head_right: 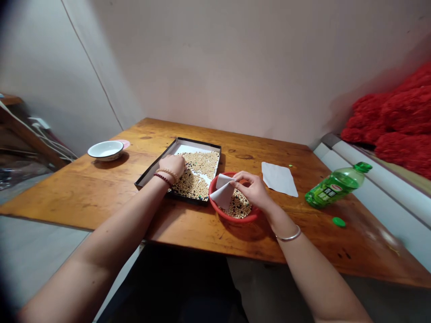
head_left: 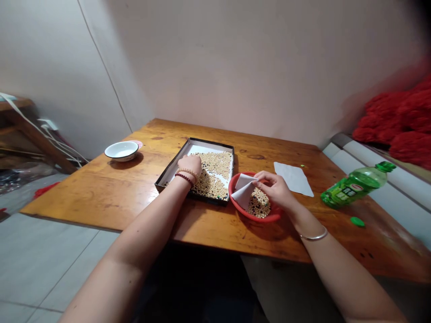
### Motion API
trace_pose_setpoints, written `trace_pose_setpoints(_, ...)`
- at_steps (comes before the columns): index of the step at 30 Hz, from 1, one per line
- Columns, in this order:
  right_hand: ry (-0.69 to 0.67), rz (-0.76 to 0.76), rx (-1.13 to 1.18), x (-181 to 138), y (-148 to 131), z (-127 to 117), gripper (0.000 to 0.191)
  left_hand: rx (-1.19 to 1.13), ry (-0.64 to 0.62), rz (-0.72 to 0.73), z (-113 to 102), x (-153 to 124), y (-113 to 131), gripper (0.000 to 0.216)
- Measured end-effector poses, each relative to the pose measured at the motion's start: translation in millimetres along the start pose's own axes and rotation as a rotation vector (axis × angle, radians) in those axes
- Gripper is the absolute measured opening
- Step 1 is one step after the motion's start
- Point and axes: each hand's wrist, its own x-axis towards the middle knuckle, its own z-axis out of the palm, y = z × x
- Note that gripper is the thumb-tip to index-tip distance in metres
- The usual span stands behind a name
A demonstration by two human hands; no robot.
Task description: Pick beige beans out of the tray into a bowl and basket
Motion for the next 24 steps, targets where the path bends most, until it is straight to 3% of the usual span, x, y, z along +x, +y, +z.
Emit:
trace_pose_setpoints(5, 0.01, 0.117, 0.038, -1.4, 1.1, 0.4, 0.027, 0.006, 0.008, 0.003, 3.3, 0.4, 0.4, 0.029)
trace_pose_setpoints(14, 0.019, 0.109, -0.01, -1.2, -2.4, 1.4, 0.029, -0.063, 0.151, 0.094, -2.4, -6.1, 3.8, 0.025)
trace_pose_setpoints(18, 0.053, 0.11, 0.013, -0.9, 0.0, 2.0, 0.03, -0.378, 0.279, 0.355, -12.2, -17.3, 18.6, 0.021)
trace_pose_setpoints(22, 0.064, 0.113, 0.006, -0.9, -1.4, 1.7, 0.032, -0.676, 0.185, 0.777, -21.2, -36.5, 38.9, 0.023)
trace_pose_setpoints(24, 0.06, 0.115, 0.007, -0.6, -3.5, 1.5, 0.034, -0.672, 0.171, 0.885, -20.7, -44.3, 45.7, 0.021)
